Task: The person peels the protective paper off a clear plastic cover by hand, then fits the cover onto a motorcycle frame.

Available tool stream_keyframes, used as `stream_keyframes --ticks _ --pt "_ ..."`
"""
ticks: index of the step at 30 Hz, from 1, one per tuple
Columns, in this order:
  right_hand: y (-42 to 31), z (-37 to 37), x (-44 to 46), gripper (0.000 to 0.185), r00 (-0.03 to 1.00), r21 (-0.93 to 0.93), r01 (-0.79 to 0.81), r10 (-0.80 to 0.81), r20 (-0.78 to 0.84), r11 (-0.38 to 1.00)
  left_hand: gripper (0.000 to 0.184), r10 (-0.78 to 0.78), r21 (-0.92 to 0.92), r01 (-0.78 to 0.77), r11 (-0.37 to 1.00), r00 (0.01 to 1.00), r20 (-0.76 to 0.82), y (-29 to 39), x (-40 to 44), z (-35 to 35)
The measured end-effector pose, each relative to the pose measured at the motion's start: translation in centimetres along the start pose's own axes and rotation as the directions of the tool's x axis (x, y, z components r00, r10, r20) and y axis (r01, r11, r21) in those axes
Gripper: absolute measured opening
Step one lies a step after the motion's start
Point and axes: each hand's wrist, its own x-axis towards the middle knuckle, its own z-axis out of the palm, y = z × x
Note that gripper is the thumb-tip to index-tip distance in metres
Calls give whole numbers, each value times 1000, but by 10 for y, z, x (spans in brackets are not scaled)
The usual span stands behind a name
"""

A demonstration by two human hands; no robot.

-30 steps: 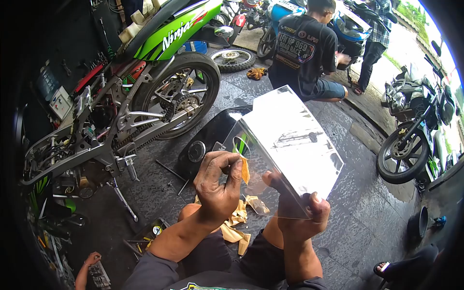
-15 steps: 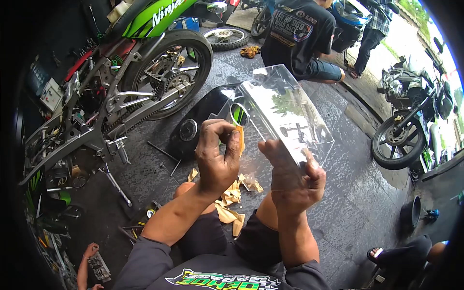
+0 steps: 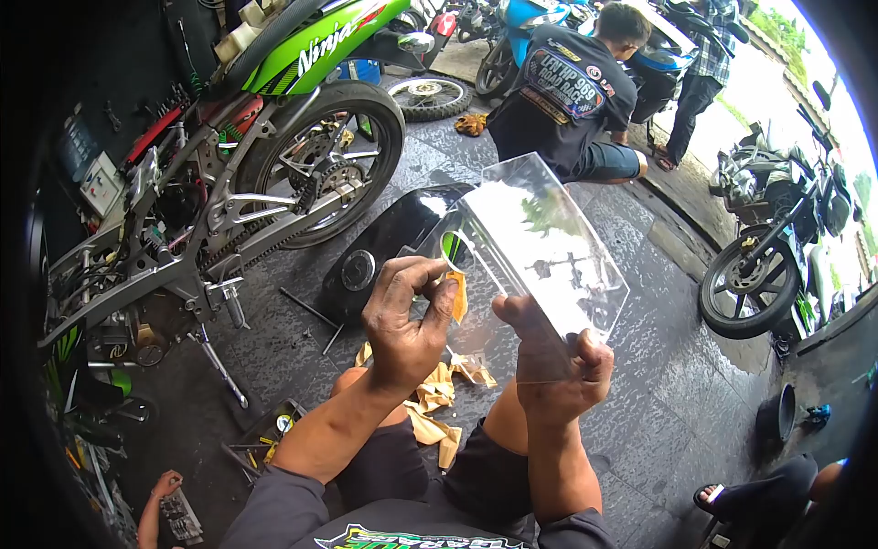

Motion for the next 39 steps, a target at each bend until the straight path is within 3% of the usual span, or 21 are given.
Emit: stream_keyframes --ticks 1,4,9,12,14,17,21,23,25,27,31,34,35,37,39 --pt "0 1 0 55 1000 -2 6 -5 4 1000 17 6 -4 -6 1000 1000 -1 -2 1 -2" --pt "-3 2 -1 57 999 -80 -28 31 36 996 14 233 135 -232 963 972 12 -8 4 -5" --pt "-6 3 -5 57 998 -24 -68 68 7 997 11 234 167 -252 953 965 118 -8 2 -10" --pt "-4 -1 -9 57 998 -98 -68 69 11 993 14 245 124 -264 957 959 145 -8 0 -12" --pt "-2 -6 -9 58 1000 5 -19 20 -23 1000 17 257 83 -281 956 940 224 -5 -5 -15" --pt "-8 -8 4 47 995 200 48 -64 72 979 20 252 76 -290 954 913 321 4 -24 -19" --pt "-23 -36 7 45 997 222 2 -17 69 975 24 319 -76 -314 947 872 372 8 -37 -31" --pt "-29 -41 9 46 997 341 -63 42 70 938 26 313 -105 -295 950 878 363 15 -42 -35" --pt "-37 -41 11 48 990 302 -118 88 112 946 29 377 -161 -342 926 860 344 21 -43 -38" --pt "-41 -47 12 49 992 387 -82 37 122 919 23 414 -113 -399 910 857 307 31 -51 -41" --pt "-49 -59 16 47 989 388 -72 16 147 919 26 458 -316 -364 876 834 308 34 -49 -42" --pt "-52 -58 16 44 991 376 -58 9 132 925 28 339 -290 -254 923 894 293 14 -54 -51" --pt "-53 -59 16 44 992 376 -54 5 130 925 35 267 -199 -214 956 916 300 9 -53 -53" --pt "-53 -59 15 43 991 370 -55 4 137 927 31 -62 105 19 994 903 424 8 -43 -61" --pt "-51 -56 15 43 990 377 -60 6 142 924 27 -32 130 -32 991 889 456 -17 -44 -59"
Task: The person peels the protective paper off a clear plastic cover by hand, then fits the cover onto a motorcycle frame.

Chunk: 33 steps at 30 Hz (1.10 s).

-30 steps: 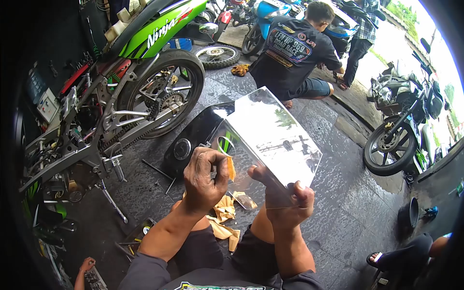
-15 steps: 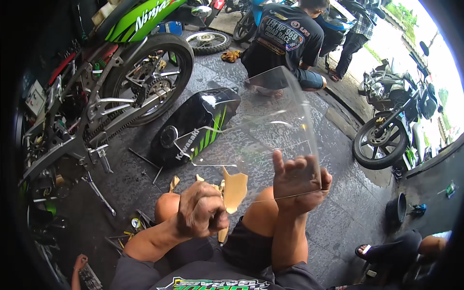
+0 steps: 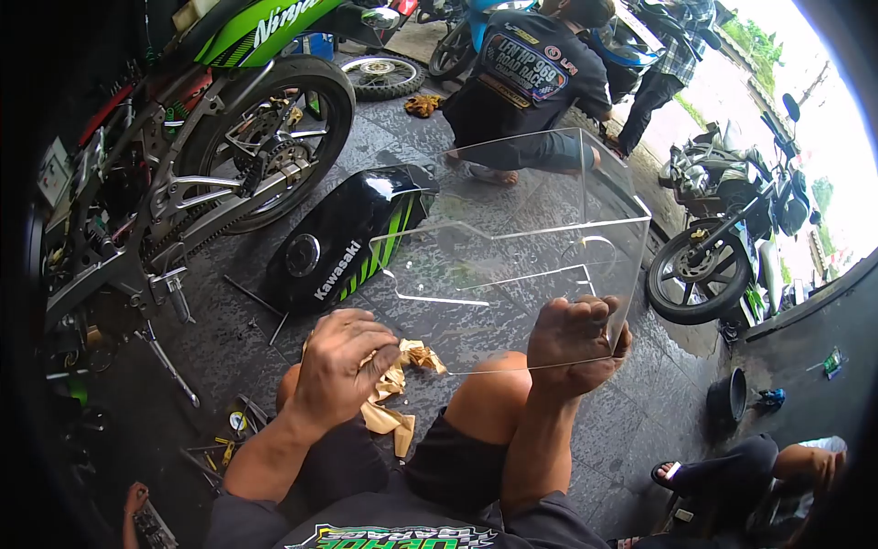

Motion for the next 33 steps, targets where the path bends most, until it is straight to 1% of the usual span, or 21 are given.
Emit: stream_keyframes --ticks 2,5,6,8,9,10,12,13,16,18,20,21,22,25,27,28,29,30,31,32,33 --pt "3 1 2 43 1000 10 -11 11 11 1000 22 32 49 -33 998 999 23 -8 2 0" --pt "9 3 2 44 999 58 -35 33 35 998 16 -159 -74 162 984 986 52 -1 8 -6" --pt "11 5 2 44 999 58 -44 43 16 997 16 -151 -71 153 986 988 44 3 11 -8" --pt "17 9 3 44 999 59 -49 48 8 997 13 -367 -401 357 844 928 55 7 17 -13" --pt "21 10 3 44 997 78 -74 75 -7 994 21 -404 -510 394 765 910 96 5 15 -11" --pt "22 12 3 45 995 97 -99 102 -23 990 21 -396 -511 386 768 913 95 6 16 -11" --pt "23 9 2 47 993 101 -120 119 13 988 26 -322 -740 205 641 947 -16 7 19 -11" --pt "25 10 2 48 993 89 -121 120 19 989 33 -277 -754 159 637 960 -32 11 21 -13" --pt "30 13 1 50 992 69 -124 123 24 990 36 -284 -802 138 582 958 -41 25 19 -12" --pt "33 14 0 51 992 59 -124 123 20 991 39 -260 -771 157 617 966 -11 23 18 -11" --pt "35 16 -1 50 990 76 -141 142 -12 987 40 -253 -892 132 433 967 21 17 15 -9" --pt "37 18 0 50 990 77 -142 143 -9 987 48 -145 -966 47 255 989 10 7 18 -9" --pt "40 20 0 50 989 83 -149 149 4 985 48 -142 -965 44 257 990 8 8 18 -8" --pt "53 26 -3 52 990 73 -139 140 -14 988 62 -264 -940 98 328 965 8 19 16 1" --pt "62 33 -5 53 991 54 -118 121 -52 992 56 -511 -943 228 241 856 76 22 9 18" --pt "68 38 -3 56 992 -83 -123 123 -12 989 55 -602 -939 292 180 788 130 19 7 25" --pt "76 46 -4 62 994 -153 -113 113 -6 982 55 -588 -935 302 185 797 141 16 9 26" --pt "84 54 -5 67 995 -222 -100 103 0 970 52 -618 -971 239 -1 763 189 13 11 26" --pt "81 46 -15 70 979 -323 -205 193 -66 924 51 -640 -969 163 -187 727 246 9 13 26" --pt "80 49 -17 73 951 -452 -307 282 -123 838 51 -632 -966 178 -186 731 256 2 12 28" --pt "80 53 -19 76 913 -563 -401 368 -178 723 48 -702 -984 54 -171 693 160 -9 12 30"
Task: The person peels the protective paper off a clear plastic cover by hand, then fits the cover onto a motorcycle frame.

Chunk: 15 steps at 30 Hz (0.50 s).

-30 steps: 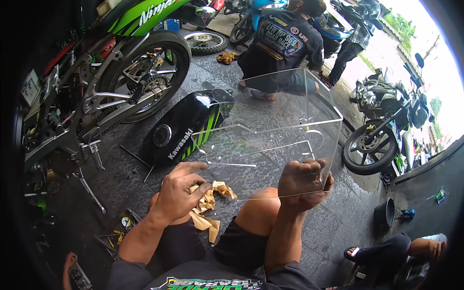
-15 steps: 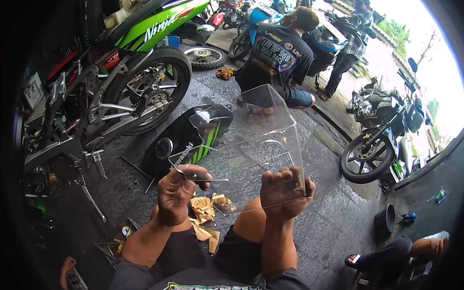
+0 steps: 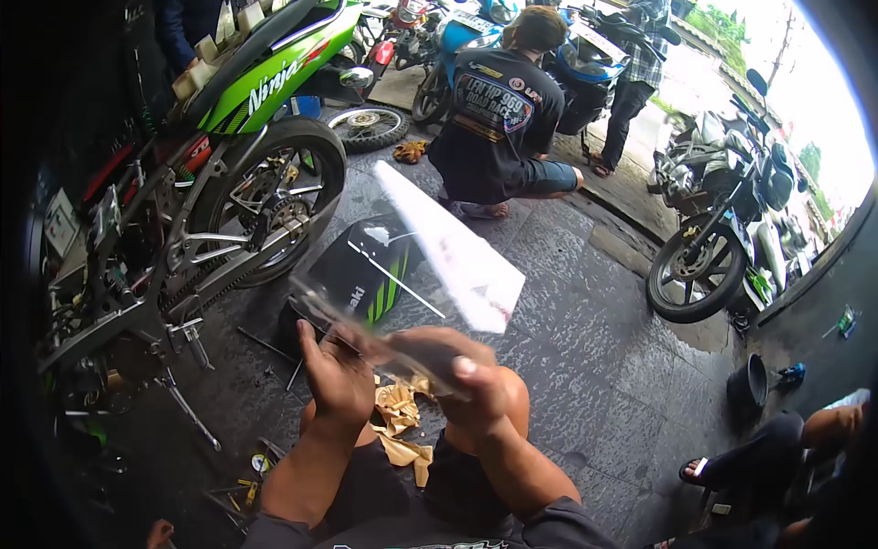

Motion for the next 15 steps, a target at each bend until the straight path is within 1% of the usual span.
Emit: stream_keyframes --ticks 1,2,3,5,6,7,9,10,11,12,13,14,15 --pt "-11 16 7 79 994 -198 -99 104 16 975 46 107 -72 -112 991 991 -76 0 7 -5" --pt "-8 20 8 86 987 -204 -102 125 103 974 44 71 -142 -115 983 956 -283 2 15 -6" --pt "-5 21 11 86 986 -197 -94 118 116 976 44 86 -135 -128 983 957 -279 4 18 -9" --pt "0 17 17 91 990 -20 28 -25 136 999 44 -31 -142 -4 990 970 -241 6 17 -19" --pt "-2 7 20 88 986 11 58 -59 155 998 45 11 -67 -28 997 972 -235 3 16 -23" --pt "-5 -1 20 86 990 44 68 -73 124 997 45 14 -66 -31 997 971 -238 5 14 -21" --pt "-1 -11 22 84 988 170 133 -143 50 976 54 11 -69 -30 997 964 -267 10 10 -15" --pt "-1 -7 21 84 989 175 124 -135 52 977 54 37 -87 -63 994 959 -280 9 17 -23" --pt "-3 0 21 85 999 266 8 -19 39 964 54 42 -84 -69 994 957 -286 8 20 -24" --pt "-6 13 22 85 995 359 -104 98 36 928 54 87 -81 -113 990 956 -279 8 22 -23" --pt "-6 26 22 85 994 369 -109 102 38 923 54 132 -76 -158 984 953 -272 10 24 -23" --pt "-5 39 24 86 994 424 -110 106 33 899 57 82 -133 -115 984 970 -228 14 26 -24" --pt "-2 48 26 87 994 477 -110 110 29 872 57 93 -124 -124 985 968 -235 15 26 -25"
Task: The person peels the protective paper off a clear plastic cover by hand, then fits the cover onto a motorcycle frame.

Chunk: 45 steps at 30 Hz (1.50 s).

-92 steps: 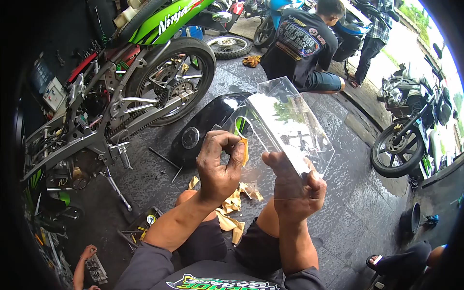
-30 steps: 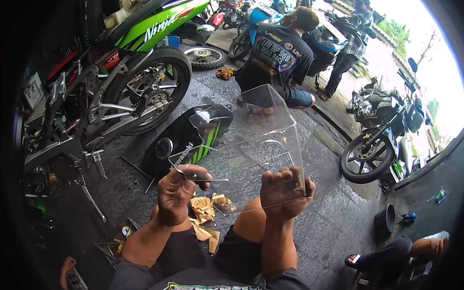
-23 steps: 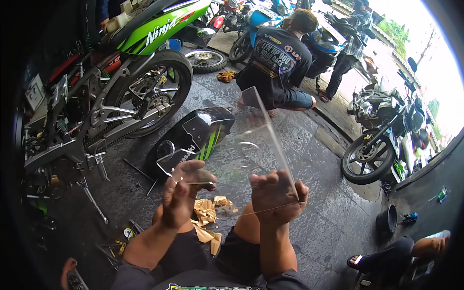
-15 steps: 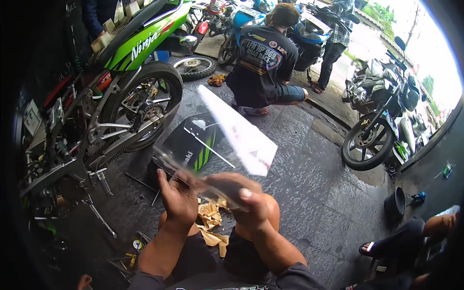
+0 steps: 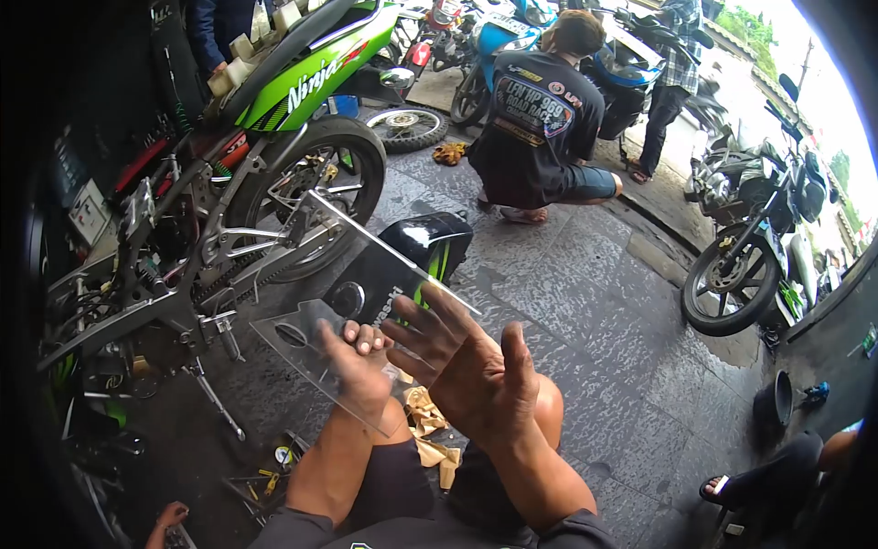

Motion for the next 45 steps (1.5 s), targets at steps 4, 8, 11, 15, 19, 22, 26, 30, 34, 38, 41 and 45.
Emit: stream_keyframes --ticks 4,8,11,15,19,22,26,30,34,38,41,45 --pt "15 12 11 89 999 144 40 -43 14 989 58 -18 -31 18 999 1000 5 -8 2 -1" --pt "28 9 10 76 994 340 54 -84 72 939 59 -59 -12 59 998 998 -4 -8 0 5" --pt "32 7 8 70 990 351 58 -100 102 934 59 -74 -60 74 995 997 2 -7 -3 9" --pt "40 0 5 63 985 417 67 -127 118 907 59 -41 -68 42 997 999 9 -9 -2 8" --pt "33 7 4 57 989 308 75 -111 101 948 52 -21 12 20 1000 995 98 -1 -12 16" --pt "14 4 3 52 990 79 143 -143 -7 987 35 16 166 18 986 980 -199 2 13 6" --pt "-23 0 1 45 976 -305 139 -183 -121 942 20 443 542 -292 788 880 -171 52 31 -30" --pt "-23 -4 -9 32 980 -734 48 -174 -97 677 46 498 773 -553 311 788 363 61 13 15" --pt "-13 -10 -13 29 986 -921 90 -166 28 380 57 -166 595 151 790 986 -30 58 33 22" --pt "-1 -17 -17 35 996 -865 90 -64 67 494 46 18 516 33 856 995 -93 41 32 6" --pt "1 -24 -14 44 990 -534 -102 136 25 839 39 157 597 -118 794 987 -14 36 25 4" --pt "16 -36 -15 36 977 -378 -205 168 -128 903 42 257 700 -186 689 966 3 34 20 16"
